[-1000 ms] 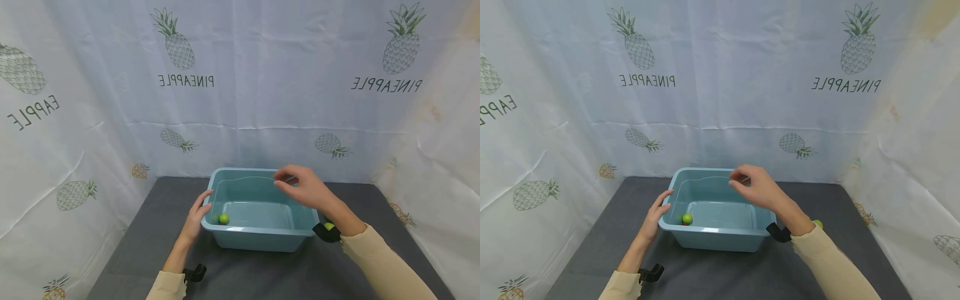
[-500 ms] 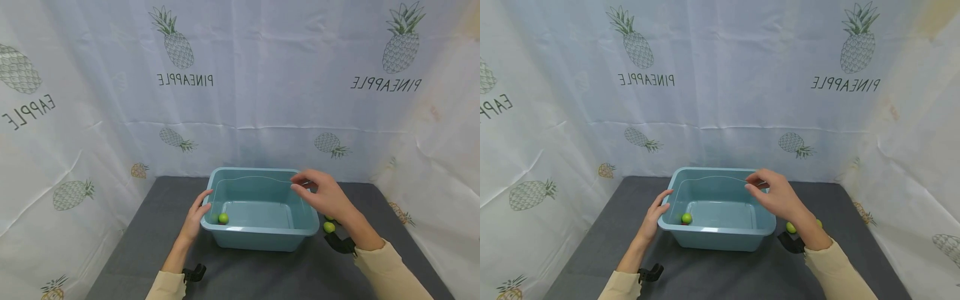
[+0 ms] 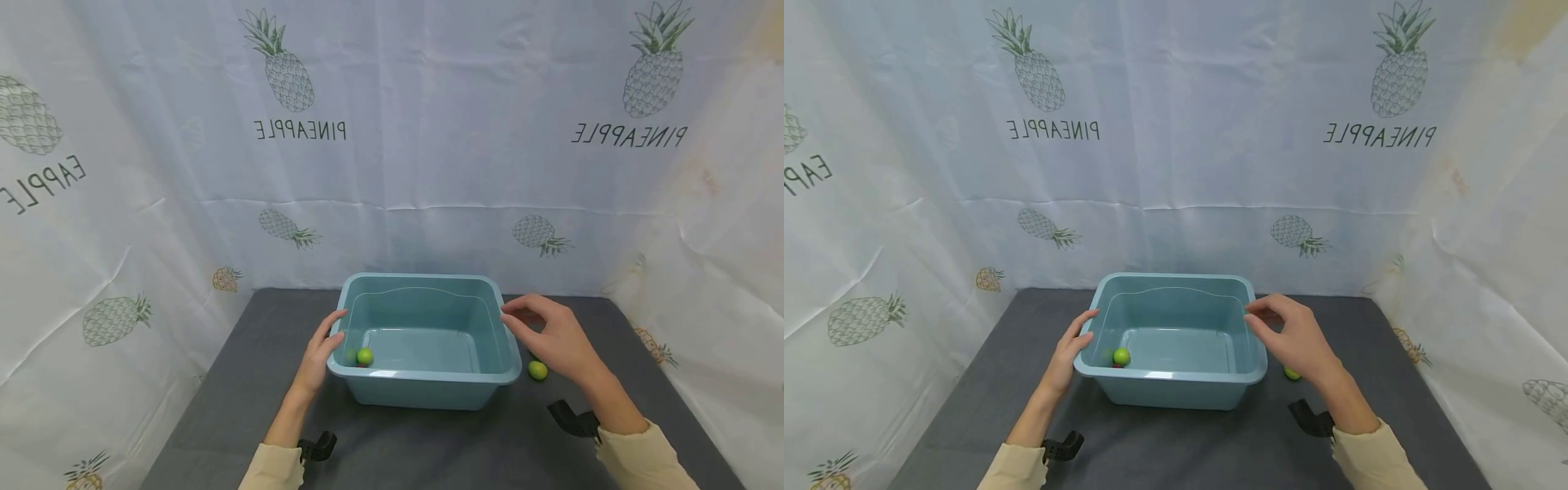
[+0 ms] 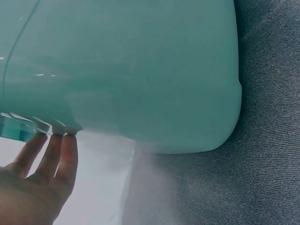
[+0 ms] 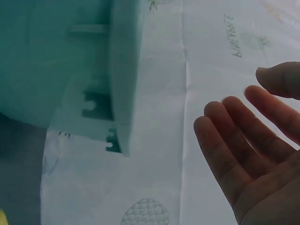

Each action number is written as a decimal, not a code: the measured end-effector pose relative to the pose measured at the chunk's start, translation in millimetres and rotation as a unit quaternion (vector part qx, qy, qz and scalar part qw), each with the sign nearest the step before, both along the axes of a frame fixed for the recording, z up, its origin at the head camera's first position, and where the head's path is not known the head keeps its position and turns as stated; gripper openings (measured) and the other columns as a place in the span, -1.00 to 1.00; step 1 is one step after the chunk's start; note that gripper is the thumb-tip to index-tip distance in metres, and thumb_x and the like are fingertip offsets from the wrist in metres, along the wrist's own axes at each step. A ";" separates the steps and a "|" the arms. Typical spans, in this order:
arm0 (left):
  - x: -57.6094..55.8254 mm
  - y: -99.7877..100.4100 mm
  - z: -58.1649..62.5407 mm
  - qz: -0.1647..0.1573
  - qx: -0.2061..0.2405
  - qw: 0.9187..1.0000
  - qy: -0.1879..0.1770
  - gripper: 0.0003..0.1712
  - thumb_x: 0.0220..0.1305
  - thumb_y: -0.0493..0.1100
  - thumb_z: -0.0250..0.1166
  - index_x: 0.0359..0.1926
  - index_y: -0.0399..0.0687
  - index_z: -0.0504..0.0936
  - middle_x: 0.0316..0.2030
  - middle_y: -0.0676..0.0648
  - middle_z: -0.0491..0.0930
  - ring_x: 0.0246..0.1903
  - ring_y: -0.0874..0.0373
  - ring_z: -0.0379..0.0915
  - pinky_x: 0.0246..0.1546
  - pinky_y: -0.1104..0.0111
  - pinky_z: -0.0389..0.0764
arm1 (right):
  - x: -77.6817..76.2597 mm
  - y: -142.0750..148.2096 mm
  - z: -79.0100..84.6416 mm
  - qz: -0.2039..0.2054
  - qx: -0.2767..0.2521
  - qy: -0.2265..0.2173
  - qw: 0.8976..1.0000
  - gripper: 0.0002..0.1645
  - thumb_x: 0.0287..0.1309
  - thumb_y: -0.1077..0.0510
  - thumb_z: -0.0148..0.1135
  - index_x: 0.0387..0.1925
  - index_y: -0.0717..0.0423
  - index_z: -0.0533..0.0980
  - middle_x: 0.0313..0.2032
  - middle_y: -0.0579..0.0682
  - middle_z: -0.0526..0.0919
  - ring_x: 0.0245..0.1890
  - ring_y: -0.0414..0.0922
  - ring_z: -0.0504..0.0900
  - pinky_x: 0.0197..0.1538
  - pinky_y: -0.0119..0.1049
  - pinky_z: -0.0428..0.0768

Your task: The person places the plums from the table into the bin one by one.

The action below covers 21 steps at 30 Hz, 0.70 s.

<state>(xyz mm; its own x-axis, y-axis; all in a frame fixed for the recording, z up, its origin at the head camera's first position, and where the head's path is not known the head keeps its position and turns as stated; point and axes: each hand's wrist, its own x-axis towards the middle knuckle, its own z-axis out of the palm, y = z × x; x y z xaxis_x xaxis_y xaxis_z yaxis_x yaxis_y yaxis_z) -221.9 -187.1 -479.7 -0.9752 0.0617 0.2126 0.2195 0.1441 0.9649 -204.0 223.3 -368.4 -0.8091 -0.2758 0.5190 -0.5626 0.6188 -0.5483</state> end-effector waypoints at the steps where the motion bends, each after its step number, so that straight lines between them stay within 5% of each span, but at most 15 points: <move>1: 0.0 -0.1 -0.1 0.000 0.000 1.000 0.001 -0.49 0.57 -0.09 -0.05 0.47 0.03 0.34 0.54 -0.16 0.09 0.49 -0.18 -0.01 0.35 -0.32 -0.01 | 0.4 1.1 -2.1 -0.003 0.000 0.001 1.000 -0.83 0.28 0.25 0.37 -0.10 0.07 0.67 -0.18 -0.14 0.69 -0.21 -0.30 0.65 -0.13 -0.38 0.62; 13: 0.2 -1.9 0.2 -0.015 0.000 1.000 0.020 -0.47 0.58 -0.10 -0.06 0.49 -0.02 0.30 0.54 -0.19 0.08 0.49 -0.19 0.02 0.31 -0.22 0.11 | -0.3 19.9 -35.8 -0.040 -0.047 0.005 0.998 -0.80 0.24 0.30 0.38 -0.10 0.08 0.67 -0.18 -0.05 0.70 -0.22 -0.37 0.61 -0.12 -0.53 0.52; 21: 0.7 -3.0 -2.1 -0.017 0.003 1.000 0.021 -0.48 0.58 -0.10 -0.04 0.49 0.02 0.30 0.55 -0.16 0.07 0.51 -0.15 -0.02 0.34 -0.23 0.06 | -4.2 38.2 -68.8 -0.096 -0.060 -0.058 0.992 -0.78 0.33 0.17 0.34 -0.05 0.17 0.66 -0.15 0.05 0.71 -0.21 -0.38 0.61 -0.12 -0.56 0.49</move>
<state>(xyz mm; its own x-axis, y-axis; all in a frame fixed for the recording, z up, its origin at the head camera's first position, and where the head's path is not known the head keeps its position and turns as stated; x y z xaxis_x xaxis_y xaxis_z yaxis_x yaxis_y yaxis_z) -221.2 -190.1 -481.9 -0.9631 0.0925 0.2529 0.2635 0.1300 0.9559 -208.2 261.5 -437.2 -0.8966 -0.0524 0.4398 -0.3700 0.6343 -0.6788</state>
